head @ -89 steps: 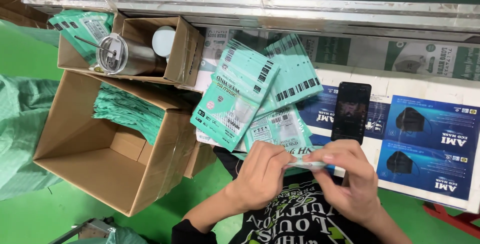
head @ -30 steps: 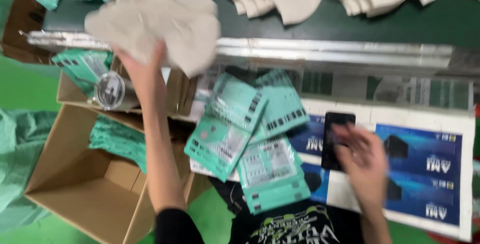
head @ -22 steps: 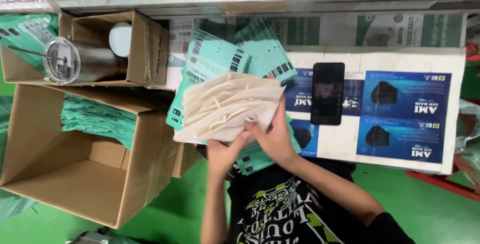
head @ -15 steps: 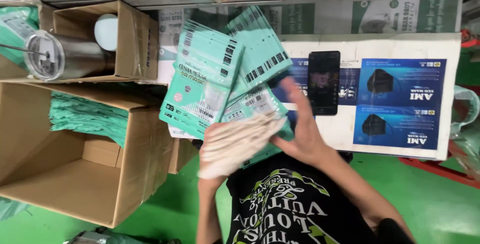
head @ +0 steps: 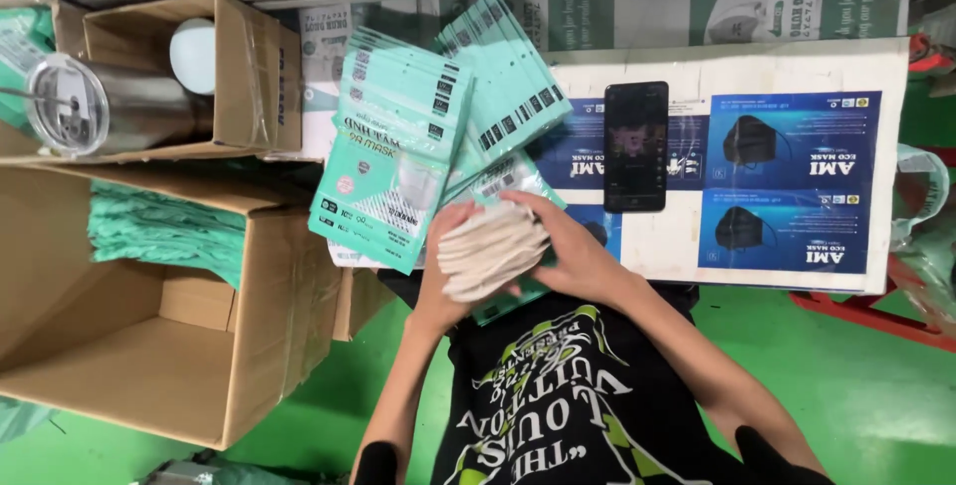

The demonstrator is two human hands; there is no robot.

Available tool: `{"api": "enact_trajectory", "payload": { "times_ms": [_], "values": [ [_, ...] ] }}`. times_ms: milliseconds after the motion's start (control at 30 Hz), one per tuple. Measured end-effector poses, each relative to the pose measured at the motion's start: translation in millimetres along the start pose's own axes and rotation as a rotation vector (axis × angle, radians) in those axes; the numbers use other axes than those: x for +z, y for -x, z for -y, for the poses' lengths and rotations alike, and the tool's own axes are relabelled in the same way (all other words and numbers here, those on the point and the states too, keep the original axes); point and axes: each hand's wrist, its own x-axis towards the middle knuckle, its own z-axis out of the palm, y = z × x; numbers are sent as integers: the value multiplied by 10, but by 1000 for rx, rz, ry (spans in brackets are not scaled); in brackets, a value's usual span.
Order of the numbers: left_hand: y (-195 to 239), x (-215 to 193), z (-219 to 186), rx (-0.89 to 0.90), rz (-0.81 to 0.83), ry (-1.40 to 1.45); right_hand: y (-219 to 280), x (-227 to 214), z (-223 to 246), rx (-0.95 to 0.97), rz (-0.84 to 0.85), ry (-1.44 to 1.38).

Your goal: Packaging stacks of white face masks into individual green plastic bags.

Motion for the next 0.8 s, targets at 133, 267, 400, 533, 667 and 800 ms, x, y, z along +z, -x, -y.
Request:
{"api": "enact_trajectory", "payload": {
  "times_ms": [133,267,400,533,667,800],
  "values": [
    [-57,-57,-3,-122,73,43,55,122,-368,-11,1,100],
    [-446,-136,-376,395,255,-357,-181,95,1,141,16,52],
    [-447,-197,-571,206,295,-326,-37,20,-246,461,-5,87],
    [-40,115,-439,-188,49,-67,1,1,240,265,-393,-925],
    [352,809,-304,-364,39,102,1032,511,-1226,348,-340,-1121],
    [93,645,-766,-402,172,59,1010,15,-677,539,-712,-910]
  ]
}}
